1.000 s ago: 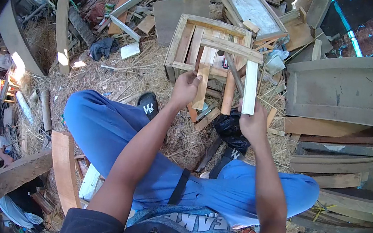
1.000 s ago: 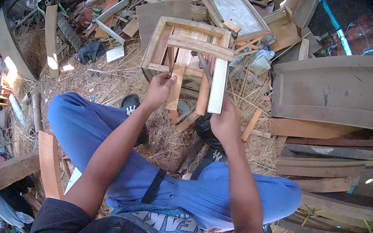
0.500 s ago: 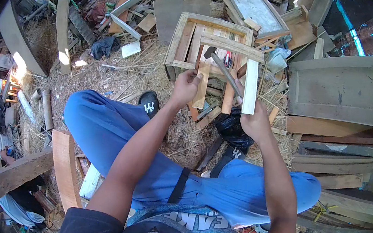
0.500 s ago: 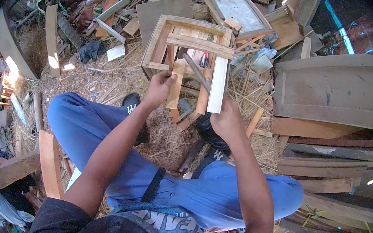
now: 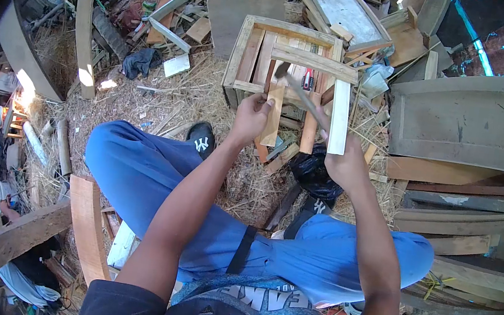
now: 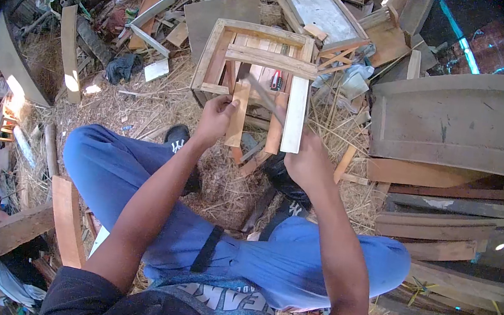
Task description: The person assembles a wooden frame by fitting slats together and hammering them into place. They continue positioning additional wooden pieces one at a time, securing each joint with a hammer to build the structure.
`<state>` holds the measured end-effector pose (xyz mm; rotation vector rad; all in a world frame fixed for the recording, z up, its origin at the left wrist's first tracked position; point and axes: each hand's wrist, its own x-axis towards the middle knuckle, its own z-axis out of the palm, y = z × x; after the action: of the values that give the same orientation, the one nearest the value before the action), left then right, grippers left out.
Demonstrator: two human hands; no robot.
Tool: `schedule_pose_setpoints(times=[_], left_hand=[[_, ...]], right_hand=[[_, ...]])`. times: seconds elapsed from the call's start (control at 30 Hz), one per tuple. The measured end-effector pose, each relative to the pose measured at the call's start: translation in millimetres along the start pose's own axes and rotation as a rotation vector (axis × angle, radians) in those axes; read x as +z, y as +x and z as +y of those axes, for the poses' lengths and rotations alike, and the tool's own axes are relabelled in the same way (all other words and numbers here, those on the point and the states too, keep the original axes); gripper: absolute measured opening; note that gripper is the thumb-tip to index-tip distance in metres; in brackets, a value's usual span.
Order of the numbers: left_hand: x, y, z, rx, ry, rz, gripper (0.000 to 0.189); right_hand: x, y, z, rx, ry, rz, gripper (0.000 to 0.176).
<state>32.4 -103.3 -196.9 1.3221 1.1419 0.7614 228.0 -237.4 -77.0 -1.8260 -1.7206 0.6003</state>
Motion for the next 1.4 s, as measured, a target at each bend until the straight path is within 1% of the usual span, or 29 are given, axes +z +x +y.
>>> schedule_pose_setpoints(times=[0.1, 0.17, 0.2, 0.27, 0.37, 0.5, 0.57, 0.6, 0.67, 0.7, 0.77, 0.8, 0.87, 0.9, 0.97, 1.0, 1.07, 1.17, 1.2, 1.27, 1.33, 1.4], left_hand=[[0.1, 0.5, 2.3, 0.023, -0.027, -0.003, 0.027], [-1.2, 0.0, 0.6, 0.016, -0.016, -0.010, 0.028], [-1.0, 1.9, -3.7, 0.009, -0.023, -0.005, 0.027], [1.0, 4.5, -11.1, 0.005, -0.031, -0.001, 0.027], [3.1, 7.5, -13.5, 0.050, -0.059, 0.025, 0.027], [1.3, 2.6, -7.5, -0.017, -0.079, 0.004, 0.027], [1.3, 3.4, -6.8, -0.037, -0.078, 0.003, 0.027], [1.2, 4.8, -8.1, -0.017, -0.039, 0.004, 0.026], [1.4, 7.4, -10.7, 0.007, 0.002, 0.003, 0.025], [1.6, 5.7, -7.9, 0.024, -0.007, 0.008, 0.024], [2.1, 2.4, -4.1, 0.033, -0.016, 0.013, 0.024], [2.8, 1.9, -4.2, 0.035, -0.037, 0.024, 0.024], [3.5, 1.2, -2.5, 0.039, -0.061, 0.035, 0.023], [2.7, 1.4, -1.9, 0.015, -0.060, 0.013, 0.025], [2.0, 3.1, -0.4, -0.005, -0.057, -0.009, 0.028], [2.1, 2.3, 0.4, 0.008, -0.044, 0.002, 0.025], [1.9, 0.1, 0.2, 0.014, -0.030, 0.013, 0.023], [2.3, 1.9, -1.8, 0.015, -0.053, 0.020, 0.024], [0.9, -0.2, 2.3, -0.002, -0.042, 0.003, 0.026], [0.7, 0.1, 6.9, -0.017, -0.029, -0.017, 0.028], [0.6, 1.3, 0.4, 0.057, -0.030, -0.008, 0.028], [0.7, 2.2, -3.9, 0.048, -0.025, -0.003, 0.028]], right_hand=[[4.6, -0.9, 10.9, -0.055, -0.048, 0.003, 0.056], [5.4, -0.6, 9.5, 0.007, -0.006, 0.030, 0.077], [4.5, -1.6, 5.3, 0.009, -0.005, 0.028, 0.077], [0.4, -2.2, -4.9, 0.075, -0.065, -0.048, 0.054], [8.3, -4.3, 8.0, 0.083, -0.117, -0.074, 0.054], [12.0, -4.9, 5.3, 0.018, -0.030, -0.006, 0.053], [16.3, -6.6, 7.7, -0.077, -0.103, 0.092, 0.070], [15.0, -7.2, 6.4, -0.078, -0.103, 0.094, 0.070], [11.4, -8.0, 3.2, 0.103, -0.165, -0.089, 0.068], [13.6, -7.5, 5.2, 0.103, -0.164, -0.087, 0.068], [21.3, -8.6, 10.4, -0.081, -0.018, 0.104, 0.067], [21.5, -10.2, 9.5, -0.078, -0.018, 0.101, 0.067], [20.0, -13.2, 6.4, -0.007, -0.090, 0.048, 0.065], [21.2, -15.2, 7.2, -0.008, -0.092, 0.051, 0.065], [26.5, -17.2, 10.2, 0.010, -0.199, 0.005, 0.064], [25.8, -15.7, 6.4, 0.009, -0.197, 0.005, 0.064], [22.5, -14.4, -3.8, 0.116, -0.086, -0.014, 0.062], [21.5, -16.3, -6.6, 0.158, -0.114, -0.039, 0.062], [22.9, -17.0, -2.5, 0.157, -0.116, -0.036, 0.062], [29.0, -18.7, 9.2, 0.061, -0.127, -0.011, 0.063], [30.6, -17.7, 5.0, 0.063, -0.085, 0.025, 0.064], [29.7, -18.7, 2.2, 0.068, -0.046, 0.055, 0.064]])
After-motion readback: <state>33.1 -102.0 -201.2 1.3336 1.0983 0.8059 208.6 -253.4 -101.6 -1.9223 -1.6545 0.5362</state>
